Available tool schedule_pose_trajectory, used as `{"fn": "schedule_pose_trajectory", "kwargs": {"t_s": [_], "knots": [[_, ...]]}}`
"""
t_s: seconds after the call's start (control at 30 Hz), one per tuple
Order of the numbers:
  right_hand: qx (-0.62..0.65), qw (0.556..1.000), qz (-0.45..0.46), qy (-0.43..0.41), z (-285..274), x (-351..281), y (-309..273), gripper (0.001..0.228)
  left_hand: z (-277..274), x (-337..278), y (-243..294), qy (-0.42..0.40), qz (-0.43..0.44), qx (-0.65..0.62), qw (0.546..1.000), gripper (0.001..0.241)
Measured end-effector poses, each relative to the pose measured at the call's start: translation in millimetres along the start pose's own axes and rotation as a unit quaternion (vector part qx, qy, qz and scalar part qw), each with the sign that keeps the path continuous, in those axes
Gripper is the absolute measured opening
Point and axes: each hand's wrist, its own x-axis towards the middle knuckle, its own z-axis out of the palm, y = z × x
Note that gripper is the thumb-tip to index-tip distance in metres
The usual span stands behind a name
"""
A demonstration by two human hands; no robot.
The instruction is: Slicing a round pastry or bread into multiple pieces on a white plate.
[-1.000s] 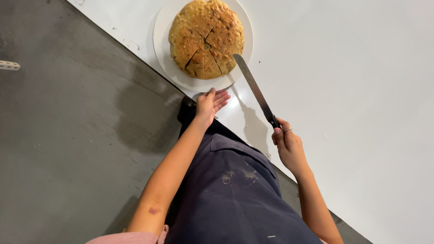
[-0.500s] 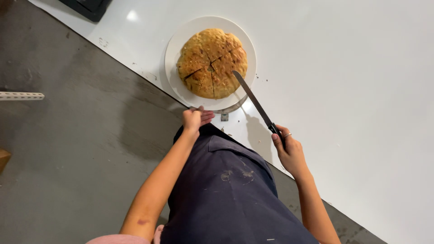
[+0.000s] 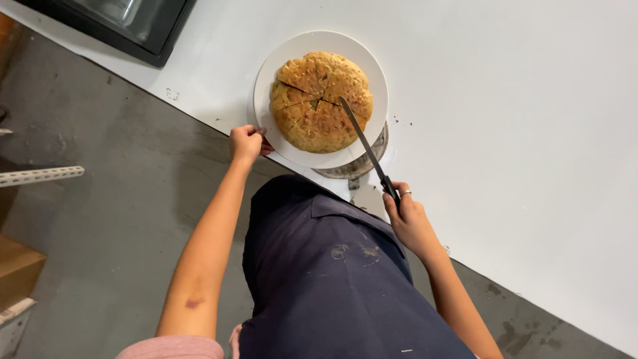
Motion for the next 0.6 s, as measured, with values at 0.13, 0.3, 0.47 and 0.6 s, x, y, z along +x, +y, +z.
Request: {"fn": "schedule_pose_trajectory", "kwargs": {"t_s": [0.13, 0.3, 0.47, 0.6], "knots": [[0.006, 1.000, 0.010, 0.008, 19.1, -2.0, -23.4, 0.025, -8.4, -6.8, 15.1, -0.046, -0.015, 0.010, 0.999, 0.019], [0.000, 1.000, 0.026, 0.017, 42.4, -4.0, -44.9, 0.029, -6.4, -21.8, 30.9, -0.073, 0.006, 0.089, 0.993, 0.024], [-0.005, 0.999, 0.039, 0.033, 52.7, -12.3, -67.2, 0.029, -14.5, -29.2, 39.3, -0.003, 0.127, 0.424, 0.897, 0.033], [-0.022, 0.998, 0.036, 0.046, 62.7, -16.0, -68.1, 0.033, 4.6, -31.4, 19.1, 0.055, 0.398, 0.465, 0.789, 0.016]]}}
